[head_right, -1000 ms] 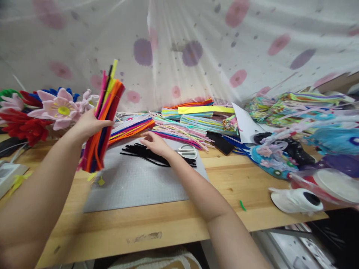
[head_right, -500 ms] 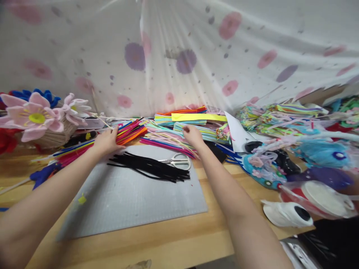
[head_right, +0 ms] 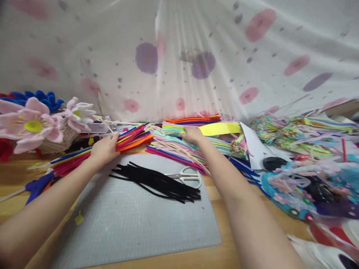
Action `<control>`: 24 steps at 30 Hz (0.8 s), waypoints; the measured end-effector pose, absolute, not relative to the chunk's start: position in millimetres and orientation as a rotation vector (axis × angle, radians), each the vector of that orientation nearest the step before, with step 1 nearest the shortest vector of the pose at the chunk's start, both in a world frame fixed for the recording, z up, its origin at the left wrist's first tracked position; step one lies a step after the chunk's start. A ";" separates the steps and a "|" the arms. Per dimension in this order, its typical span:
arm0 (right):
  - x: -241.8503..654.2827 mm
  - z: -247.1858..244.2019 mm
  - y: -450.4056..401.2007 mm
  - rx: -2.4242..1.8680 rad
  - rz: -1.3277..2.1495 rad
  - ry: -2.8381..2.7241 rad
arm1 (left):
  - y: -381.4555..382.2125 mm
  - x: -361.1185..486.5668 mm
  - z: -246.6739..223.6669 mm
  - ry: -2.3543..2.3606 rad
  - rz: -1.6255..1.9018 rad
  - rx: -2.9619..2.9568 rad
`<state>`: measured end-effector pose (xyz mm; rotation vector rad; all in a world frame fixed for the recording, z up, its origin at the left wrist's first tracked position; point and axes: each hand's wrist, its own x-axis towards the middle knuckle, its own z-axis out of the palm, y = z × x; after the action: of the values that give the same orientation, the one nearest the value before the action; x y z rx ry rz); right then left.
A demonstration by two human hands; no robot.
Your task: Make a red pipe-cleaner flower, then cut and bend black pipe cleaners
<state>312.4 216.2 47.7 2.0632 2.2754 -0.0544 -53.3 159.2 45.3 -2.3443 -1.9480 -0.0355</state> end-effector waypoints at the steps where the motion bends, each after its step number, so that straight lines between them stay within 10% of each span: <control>1: 313.4 45.9 211.4 2.014 -0.062 2.292 | 159.6 -54.1 48.1 -1.957 -0.047 -2.331; 24: 342.9 49.7 252.7 2.368 0.172 2.202 | 149.9 -42.0 65.8 -2.110 -0.370 -2.180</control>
<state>342.9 252.7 49.7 2.3685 2.2016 0.1723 -42.0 149.9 65.8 -2.1803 -2.1099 -0.3696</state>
